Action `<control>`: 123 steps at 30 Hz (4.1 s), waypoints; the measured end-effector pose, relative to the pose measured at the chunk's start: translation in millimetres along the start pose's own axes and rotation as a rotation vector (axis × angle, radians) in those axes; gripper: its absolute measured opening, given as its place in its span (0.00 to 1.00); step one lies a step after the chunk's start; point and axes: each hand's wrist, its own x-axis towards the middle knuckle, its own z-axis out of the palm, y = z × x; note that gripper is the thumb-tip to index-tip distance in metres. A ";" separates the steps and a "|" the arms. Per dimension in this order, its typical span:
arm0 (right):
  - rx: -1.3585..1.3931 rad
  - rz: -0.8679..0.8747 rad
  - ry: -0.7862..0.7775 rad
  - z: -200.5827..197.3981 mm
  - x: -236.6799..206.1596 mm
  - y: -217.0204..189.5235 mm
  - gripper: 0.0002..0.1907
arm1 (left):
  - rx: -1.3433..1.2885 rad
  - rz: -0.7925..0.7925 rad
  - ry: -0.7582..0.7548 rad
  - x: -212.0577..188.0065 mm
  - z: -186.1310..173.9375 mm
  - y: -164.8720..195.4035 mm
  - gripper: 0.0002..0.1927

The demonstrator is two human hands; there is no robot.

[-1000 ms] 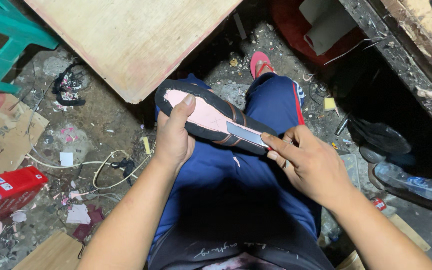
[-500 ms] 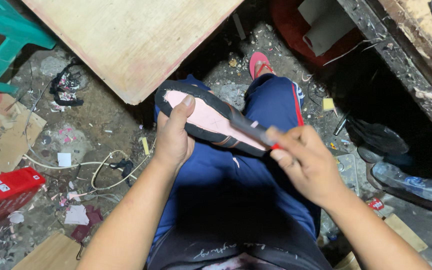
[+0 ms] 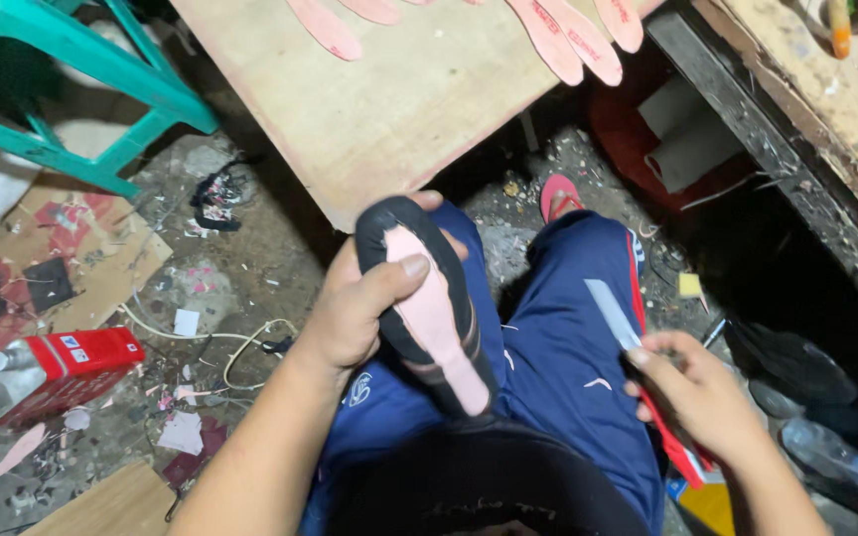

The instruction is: The person sits on the workshop floor with a sandal on their lap, presses and aligns the pink insole into the sole, scrapes and trims the sole edge with a knife, files the edge, hammers the sole, and cuts excess material with scissors.

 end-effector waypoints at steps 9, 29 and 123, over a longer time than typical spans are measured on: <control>0.270 -0.231 0.006 14.5 -21.2 -27.4 0.21 | -0.354 -0.118 -0.240 12.9 7.8 -36.8 0.38; -0.309 -0.967 0.025 88.4 -55.2 -162.6 0.18 | -0.430 -0.199 -0.196 20.3 12.0 -64.4 0.32; -0.140 -1.115 -0.269 146.4 -69.6 -104.6 0.22 | 0.190 0.424 0.158 -40.9 -10.0 -2.9 0.43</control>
